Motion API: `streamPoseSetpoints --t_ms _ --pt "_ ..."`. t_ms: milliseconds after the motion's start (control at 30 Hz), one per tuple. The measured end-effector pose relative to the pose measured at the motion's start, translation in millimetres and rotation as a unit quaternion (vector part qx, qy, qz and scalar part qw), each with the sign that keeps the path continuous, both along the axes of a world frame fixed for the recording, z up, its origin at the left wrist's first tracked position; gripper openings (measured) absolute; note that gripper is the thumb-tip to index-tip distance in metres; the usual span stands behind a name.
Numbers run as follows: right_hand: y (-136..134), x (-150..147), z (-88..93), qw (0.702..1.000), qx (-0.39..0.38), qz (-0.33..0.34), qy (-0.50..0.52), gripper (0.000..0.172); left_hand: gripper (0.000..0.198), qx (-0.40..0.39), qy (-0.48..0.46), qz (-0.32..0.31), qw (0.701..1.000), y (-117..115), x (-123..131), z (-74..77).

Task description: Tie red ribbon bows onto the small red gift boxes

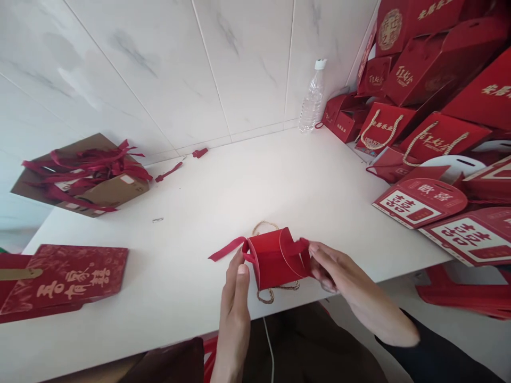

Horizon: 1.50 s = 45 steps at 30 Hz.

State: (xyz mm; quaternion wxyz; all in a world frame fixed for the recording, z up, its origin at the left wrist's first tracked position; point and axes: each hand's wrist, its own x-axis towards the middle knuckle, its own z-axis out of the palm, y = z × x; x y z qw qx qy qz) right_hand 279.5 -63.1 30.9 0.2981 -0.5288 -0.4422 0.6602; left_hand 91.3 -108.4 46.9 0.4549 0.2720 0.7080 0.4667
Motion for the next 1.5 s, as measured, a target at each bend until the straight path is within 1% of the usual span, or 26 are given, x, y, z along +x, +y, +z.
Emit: streamPoseSetpoints --t_ms 67,133,200,267,333,367,433,500,567,633,733,800,867,933,1000,1067,1133,1200,1233,1300,1367,1433,1500 --pt "8 -6 6.7 0.998 -0.009 -0.041 0.048 0.039 0.051 0.053 -0.002 -0.017 0.998 6 4 0.3" --pt "12 -12 15.0 0.995 0.014 -0.063 0.077 0.040 0.050 0.074 0.001 -0.013 0.997 11 3 -5.2" --pt "14 -16 22.6 0.992 0.053 -0.070 0.092 0.040 0.053 0.037 -0.019 0.018 0.999 13 -1 -13.7" --pt "14 -19 27.6 0.988 0.090 -0.071 0.100 0.035 0.058 -0.010 -0.069 0.030 0.997 13 -4 -20.3" --pt "13 -21 29.7 0.986 0.108 -0.067 0.108 0.031 0.058 -0.014 -0.125 0.012 0.992 14 -4 -21.5" --pt "13 -22 29.9 0.985 0.111 -0.067 0.111 0.031 0.055 0.005 -0.149 -0.005 0.989 16 -3 -19.9" --pt "13 -24 29.7 0.984 0.117 -0.067 0.114 0.031 0.049 0.067 -0.177 -0.040 0.981 19 1 -14.2" --pt "13 -25 30.0 0.984 0.122 -0.065 0.113 0.031 0.043 0.131 -0.151 -0.054 0.978 24 6 -7.8" --pt "13 -26 31.7 0.985 0.121 -0.061 0.110 0.031 0.035 0.179 -0.078 -0.048 0.980 29 9 -3.2" --pt "13 -27 34.6 0.985 0.120 -0.056 0.107 0.030 0.026 0.205 -0.018 -0.045 0.978 32 10 0.1" --pt "14 -28 39.4 0.985 0.130 -0.051 0.100 0.029 0.021 0.236 0.011 -0.049 0.970 32 12 4.3" --pt "15 -29 41.7 0.985 0.137 -0.050 0.093 0.027 0.021 0.239 0.016 -0.035 0.970 31 14 6.1" --pt "16 -28 43.0 0.985 0.139 -0.048 0.085 0.026 0.023 0.208 0.014 -0.036 0.977 30 15 6.2" --pt "17 -29 43.9 0.985 0.150 -0.038 0.081 0.024 0.024 0.175 0.016 -0.063 0.982 30 16 5.5" --pt "18 -30 45.3 0.981 0.182 -0.013 0.064 0.021 0.025 0.161 0.027 -0.106 0.981 30 17 6.1" --pt "21 -31 47.7 0.967 0.254 0.014 0.009 0.016 0.026 0.156 0.034 -0.146 0.976 31 18 9.2" --pt "27 -31 50.7 0.937 0.342 0.054 -0.051 0.014 0.026 0.148 0.031 -0.177 0.973 33 20 13.5" --pt "33 -29 53.3 0.903 0.407 0.116 -0.081 0.010 0.028 0.147 0.026 -0.176 0.973 34 20 17.0" --pt "37 -27 54.2 0.889 0.424 0.147 -0.089 0.010 0.031 0.144 0.022 -0.168 0.975 35 19 18.1" --pt "44 -21 55.1 0.869 0.440 0.191 -0.119 0.019 0.041 0.125 0.006 -0.166 0.978 37 17 19.7" --pt "49 -16 55.2 0.849 0.459 0.201 -0.169 0.025 0.048 0.095 -0.020 -0.191 0.977 38 16 21.1" --pt "53 -12 55.4 0.820 0.492 0.205 -0.209 0.019 0.052 0.071 -0.034 -0.210 0.975 39 15 22.8" --pt "55 -9 57.1 0.796 0.516 0.220 -0.226 0.015 0.054 0.059 -0.035 -0.214 0.975 39 14 24.2"
